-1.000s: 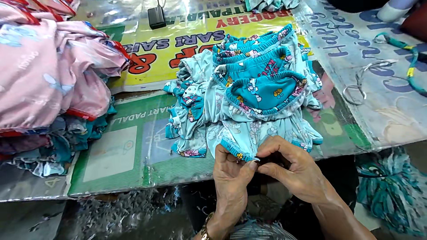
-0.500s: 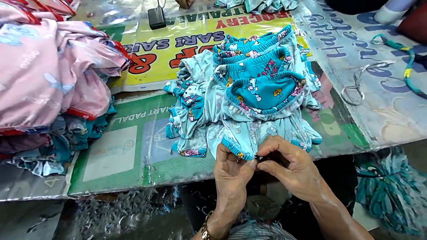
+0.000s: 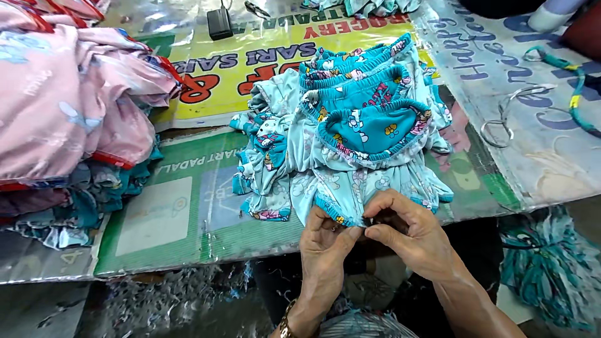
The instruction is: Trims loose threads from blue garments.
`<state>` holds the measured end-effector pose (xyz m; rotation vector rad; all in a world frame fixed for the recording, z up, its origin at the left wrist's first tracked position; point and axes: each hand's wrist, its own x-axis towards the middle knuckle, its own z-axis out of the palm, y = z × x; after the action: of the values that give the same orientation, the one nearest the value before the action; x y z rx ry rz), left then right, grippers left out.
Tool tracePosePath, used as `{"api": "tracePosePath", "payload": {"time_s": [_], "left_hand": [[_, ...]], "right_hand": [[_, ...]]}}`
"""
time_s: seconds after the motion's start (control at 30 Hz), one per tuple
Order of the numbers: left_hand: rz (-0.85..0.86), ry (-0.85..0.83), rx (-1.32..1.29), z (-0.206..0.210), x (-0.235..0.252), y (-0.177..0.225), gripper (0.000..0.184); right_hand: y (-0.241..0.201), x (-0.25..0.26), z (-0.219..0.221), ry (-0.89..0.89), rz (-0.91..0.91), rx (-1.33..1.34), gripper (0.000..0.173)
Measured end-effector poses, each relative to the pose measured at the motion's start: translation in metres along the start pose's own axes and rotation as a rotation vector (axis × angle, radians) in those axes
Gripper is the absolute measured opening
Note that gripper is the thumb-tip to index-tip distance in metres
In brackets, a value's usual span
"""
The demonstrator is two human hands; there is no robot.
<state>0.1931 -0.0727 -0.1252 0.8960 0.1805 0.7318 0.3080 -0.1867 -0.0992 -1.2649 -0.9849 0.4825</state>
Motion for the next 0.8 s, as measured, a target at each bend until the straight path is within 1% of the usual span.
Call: {"api": "tracePosePath", "payload": {"time_s": [0.07,0.1,0.13,0.17,0.23,0.27,0.3,0.33,0.37,0.4,0.43,0.5,0.53,0.57,0.6,0.63,0.67,0.73,0.8], "left_hand": [[-0.108,0.06,-0.152,0.002,-0.001,0.006,0.044],[-0.153,0.088,-0.221,0.002,-0.002,0.008,0.047],[-0.181,0.118,-0.261,0.001,-0.004,0.011,0.048],[-0.195,0.145,-0.275,-0.001,-0.005,0.013,0.046],[-0.218,0.183,-0.286,-0.003,-0.009,0.018,0.038],[-0.24,0.193,-0.283,-0.005,-0.011,0.021,0.034],[-0.267,0.188,-0.251,-0.007,-0.015,0.024,0.03],[-0.285,0.157,-0.169,-0.01,-0.019,0.026,0.026],[-0.27,0.102,-0.024,-0.014,-0.024,0.028,0.022],[-0.191,0.031,0.165,-0.018,-0.028,0.029,0.02],[-0.045,-0.041,0.39,-0.023,-0.031,0.029,0.017],[0.332,-0.13,0.864,-0.034,-0.029,0.029,0.02],[0.495,-0.146,1.063,-0.035,-0.021,0.031,0.024],[0.619,-0.156,1.22,-0.033,-0.012,0.032,0.027],[0.698,-0.181,1.327,-0.029,-0.003,0.032,0.03],[0.738,-0.217,1.399,-0.025,0.005,0.029,0.032],[0.766,-0.263,1.44,-0.02,0.013,0.026,0.03],[0.847,-0.376,1.441,-0.017,0.026,0.017,0.017],[0.927,-0.491,1.438,-0.018,0.024,0.019,0.011]], "right_hand": [[-0.004,-0.003,-0.004,0.005,-0.009,0.065,0.023],[-0.007,-0.004,-0.009,0.01,-0.031,0.045,0.026],[-0.012,-0.005,-0.014,0.013,-0.058,-0.041,0.031],[-0.015,-0.006,-0.02,0.016,-0.088,-0.205,0.036],[-0.014,-0.005,-0.025,0.01,-0.149,-0.681,0.044],[-0.01,-0.004,-0.024,-0.001,-0.202,-0.921,0.041],[-0.006,-0.003,-0.022,-0.015,-0.262,-1.115,0.033],[-0.002,-0.004,-0.021,-0.023,-0.316,-1.24,0.022],[-0.001,-0.006,-0.022,-0.027,-0.362,-1.295,0.016],[-0.002,-0.007,-0.025,-0.023,-0.398,-1.303,0.015],[-0.004,-0.009,-0.029,-0.011,-0.425,-1.29,0.015],[-0.006,-0.013,-0.035,0.021,-0.465,-1.258,0.015],[-0.006,-0.013,-0.036,0.038,-0.483,-1.25,0.014],[-0.005,-0.014,-0.035,0.052,-0.501,-1.241,0.014],[-0.005,-0.014,-0.034,0.063,-0.515,-1.235,0.014],[-0.004,-0.014,-0.033,0.069,-0.528,-1.231,0.015],[-0.004,-0.014,-0.031,0.073,-0.541,-1.22,0.015],[-0.004,-0.017,-0.032,0.078,-0.551,-1.203,0.015],[-0.004,-0.023,-0.037,0.085,-0.527,-1.209,0.014]]}}
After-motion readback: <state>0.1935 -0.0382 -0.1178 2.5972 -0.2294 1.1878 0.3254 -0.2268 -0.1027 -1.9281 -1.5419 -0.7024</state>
